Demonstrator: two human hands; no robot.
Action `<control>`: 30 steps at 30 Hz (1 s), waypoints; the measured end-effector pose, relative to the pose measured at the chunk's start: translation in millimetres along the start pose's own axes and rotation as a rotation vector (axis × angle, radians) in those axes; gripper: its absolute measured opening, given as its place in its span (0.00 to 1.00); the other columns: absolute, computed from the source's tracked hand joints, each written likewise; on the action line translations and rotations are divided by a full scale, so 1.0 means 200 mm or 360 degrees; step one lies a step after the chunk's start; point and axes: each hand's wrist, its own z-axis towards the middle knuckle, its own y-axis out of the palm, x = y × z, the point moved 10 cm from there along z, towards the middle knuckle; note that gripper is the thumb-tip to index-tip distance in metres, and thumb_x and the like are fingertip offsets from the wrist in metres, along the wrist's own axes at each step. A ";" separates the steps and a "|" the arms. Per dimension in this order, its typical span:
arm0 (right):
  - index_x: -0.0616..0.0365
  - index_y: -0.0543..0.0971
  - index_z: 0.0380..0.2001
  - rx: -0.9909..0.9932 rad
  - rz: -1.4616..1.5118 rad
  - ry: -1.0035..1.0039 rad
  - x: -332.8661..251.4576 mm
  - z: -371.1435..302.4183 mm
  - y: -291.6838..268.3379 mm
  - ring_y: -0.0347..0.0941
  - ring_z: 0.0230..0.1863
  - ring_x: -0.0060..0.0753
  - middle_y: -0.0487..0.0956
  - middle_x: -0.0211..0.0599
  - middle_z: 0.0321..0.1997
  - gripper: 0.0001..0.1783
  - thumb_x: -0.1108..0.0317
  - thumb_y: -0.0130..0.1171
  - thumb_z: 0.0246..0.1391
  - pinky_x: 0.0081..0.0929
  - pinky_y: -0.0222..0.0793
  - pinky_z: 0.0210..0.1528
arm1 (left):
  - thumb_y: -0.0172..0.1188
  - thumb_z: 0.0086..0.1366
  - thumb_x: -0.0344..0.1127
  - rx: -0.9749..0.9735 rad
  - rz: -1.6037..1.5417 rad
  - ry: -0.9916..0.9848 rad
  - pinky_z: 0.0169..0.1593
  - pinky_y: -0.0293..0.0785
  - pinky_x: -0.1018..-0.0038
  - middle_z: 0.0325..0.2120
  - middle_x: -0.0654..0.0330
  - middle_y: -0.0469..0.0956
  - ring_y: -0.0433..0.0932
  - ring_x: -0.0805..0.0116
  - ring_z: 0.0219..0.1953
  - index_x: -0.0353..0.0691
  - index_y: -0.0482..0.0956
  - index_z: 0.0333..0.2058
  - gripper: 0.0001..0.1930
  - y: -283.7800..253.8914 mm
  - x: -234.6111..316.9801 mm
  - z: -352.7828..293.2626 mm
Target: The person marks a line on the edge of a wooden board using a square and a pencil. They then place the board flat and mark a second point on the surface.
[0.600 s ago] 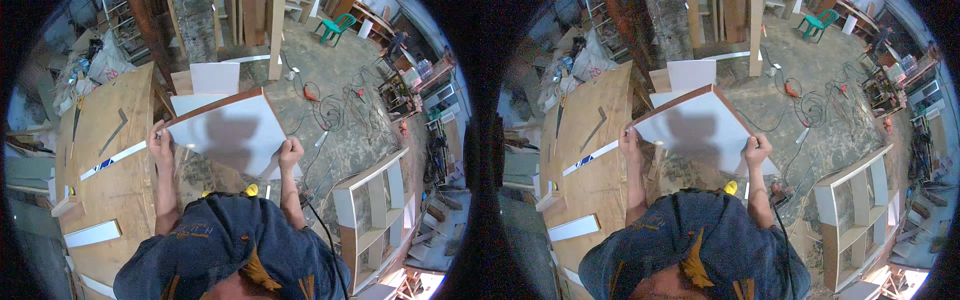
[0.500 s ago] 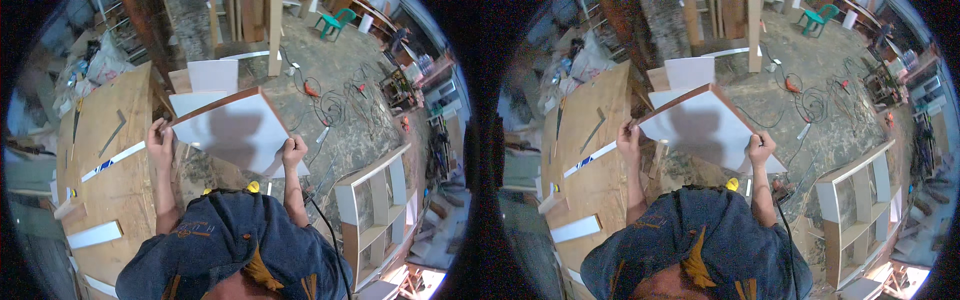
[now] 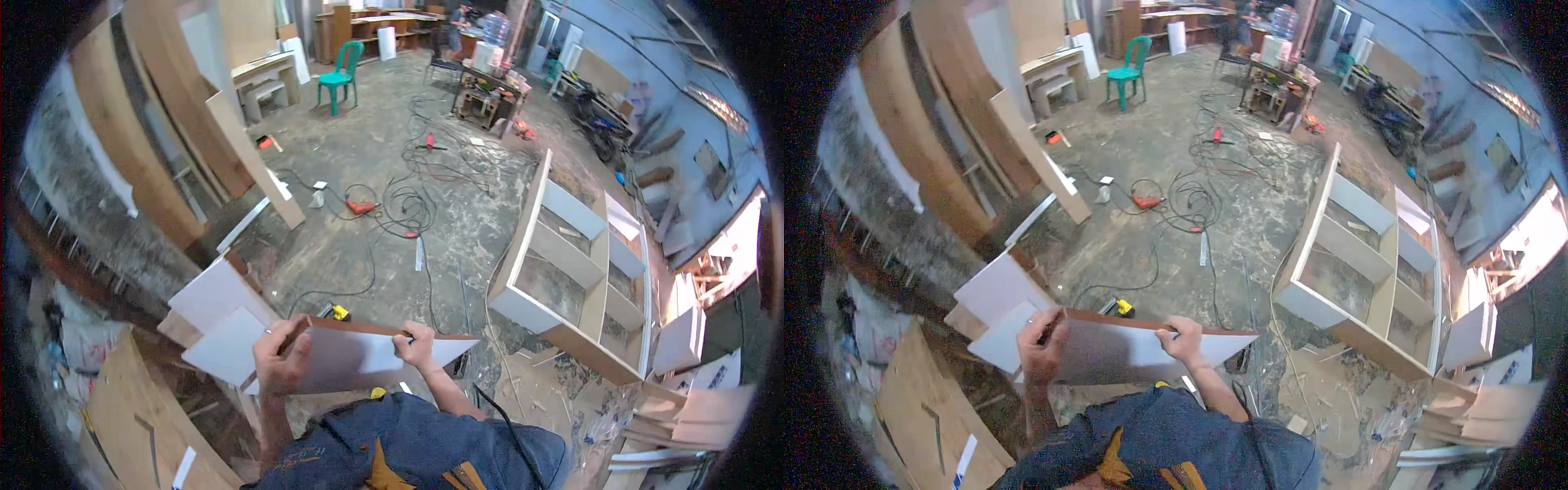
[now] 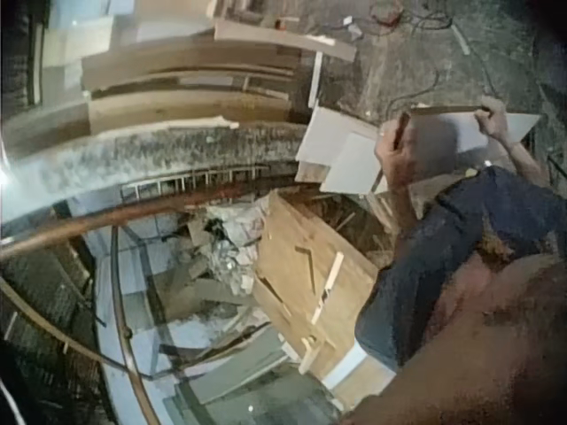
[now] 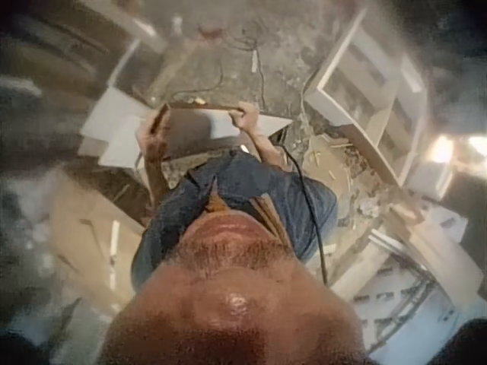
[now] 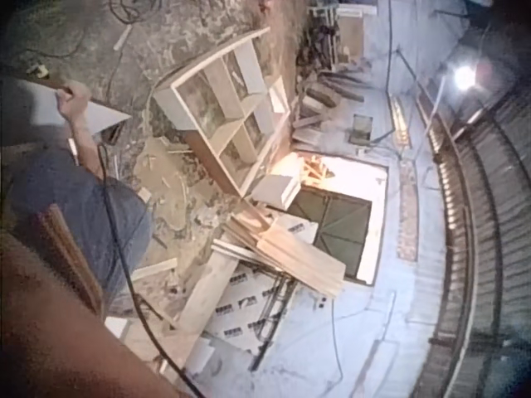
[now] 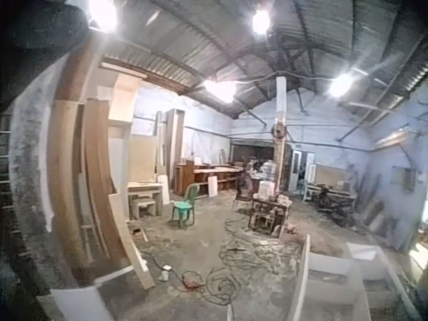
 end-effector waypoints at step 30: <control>0.59 0.73 0.16 0.0347 -0.0981 0.0296 0.81 1.70 0.06 0.66 0.17 0.45 0.67 0.44 0.15 0.16 0.60 0.62 0.49 0.35 0.60 0.22 | 0.60 0.63 0.27 0.0042 -0.0395 0.0425 0.34 0.72 0.69 0.26 0.56 0.78 0.76 0.63 0.30 0.36 0.82 0.31 0.03 1.04 -0.69 2.45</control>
